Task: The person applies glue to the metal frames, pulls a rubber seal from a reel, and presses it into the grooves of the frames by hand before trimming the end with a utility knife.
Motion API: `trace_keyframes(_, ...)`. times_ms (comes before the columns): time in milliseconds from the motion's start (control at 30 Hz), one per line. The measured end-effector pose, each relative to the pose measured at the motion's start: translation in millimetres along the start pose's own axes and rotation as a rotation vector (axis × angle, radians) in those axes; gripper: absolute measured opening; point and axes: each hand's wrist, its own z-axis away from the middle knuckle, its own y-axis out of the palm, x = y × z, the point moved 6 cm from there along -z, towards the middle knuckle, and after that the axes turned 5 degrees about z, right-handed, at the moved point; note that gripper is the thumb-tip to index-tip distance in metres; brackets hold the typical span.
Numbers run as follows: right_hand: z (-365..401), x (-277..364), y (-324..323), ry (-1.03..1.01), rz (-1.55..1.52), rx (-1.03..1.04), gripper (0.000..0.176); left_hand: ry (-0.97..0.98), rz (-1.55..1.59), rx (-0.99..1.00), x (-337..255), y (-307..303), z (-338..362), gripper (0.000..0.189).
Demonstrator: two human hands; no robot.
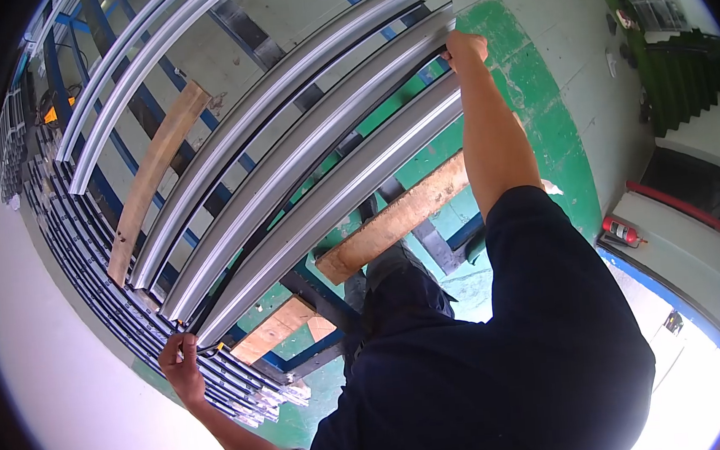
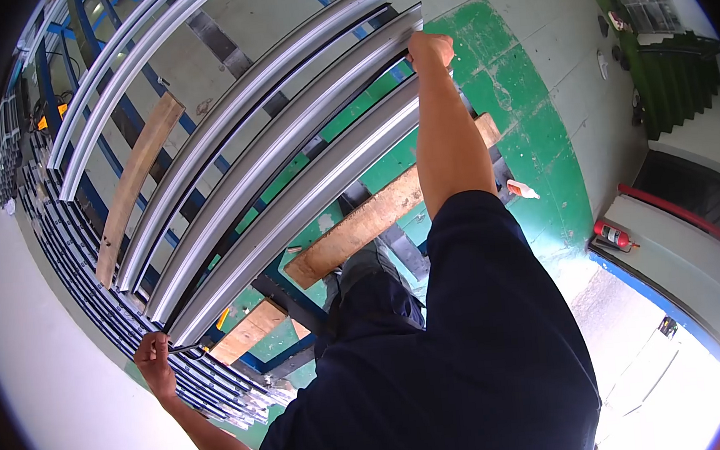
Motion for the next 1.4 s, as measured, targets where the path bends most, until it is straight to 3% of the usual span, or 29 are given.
trace_keyframes(133, -9.9, -10.1, 3.8, 0.051, -0.040, 0.026, 0.012, 0.101, -0.006, -0.026, -1.9, 3.8, 0.1, 0.019)
trace_keyframes(333, 11.2, -15.7, 5.4, 0.006, 0.153, 0.160, 0.011, -0.055, 0.076, -0.005, 4.4, 7.5, -0.1, 0.018)
trace_keyframes(500, -16.3, -35.9, 25.3, -0.124, 0.132, -0.063, 0.026, -0.042, 0.025, -0.013, 5.3, 16.0, -1.5, 0.019)
trace_keyframes(600, 41.7, -22.6, 5.1, 0.060, 0.064, 0.160, 0.031, -0.063, -0.023, 0.017, 15.9, 14.3, -3.4, 0.021)
trace_keyframes(733, 41.6, -26.2, 14.4, -0.056, 0.081, -0.023, 0.028, -0.104, 0.011, 0.034, 7.4, 20.8, -3.2, 0.021)
trace_keyframes(800, 40.6, -33.4, 14.9, 0.002, 0.062, 0.099, 0.028, -0.015, 0.001, 0.035, 6.8, 24.8, -3.8, 0.020)
trace_keyframes(867, 48.6, -36.0, 17.4, 0.007, 0.126, 0.217, 0.028, -0.086, 0.035, 0.046, 11.2, 25.9, -3.3, 0.019)
trace_keyframes(900, 59.9, -40.5, 15.0, 0.081, 0.021, 0.152, 0.023, -0.074, 0.027, 0.052, 12.1, 25.9, -2.4, 0.019)
trace_keyframes(967, 28.5, -54.8, 44.4, -0.181, 0.401, 0.222, 0.021, -0.055, 0.035, 0.063, 14.3, 26.1, -0.9, 0.017)
trace_keyframes(1067, 33.4, -49.4, 50.0, -0.223, 0.479, 0.272, 0.018, -0.098, 0.101, 0.023, 19.6, 27.0, 1.5, 0.017)
trace_keyframes(1167, 80.6, -45.3, 18.6, 0.006, 0.086, 0.219, 0.018, -0.046, 0.053, 0.033, 19.7, 28.8, 0.2, 0.018)
trace_keyframes(1400, 81.7, -51.1, 27.8, 0.080, -0.024, 0.271, 0.020, -0.083, 0.071, 0.008, 23.8, 35.2, 1.6, 0.020)
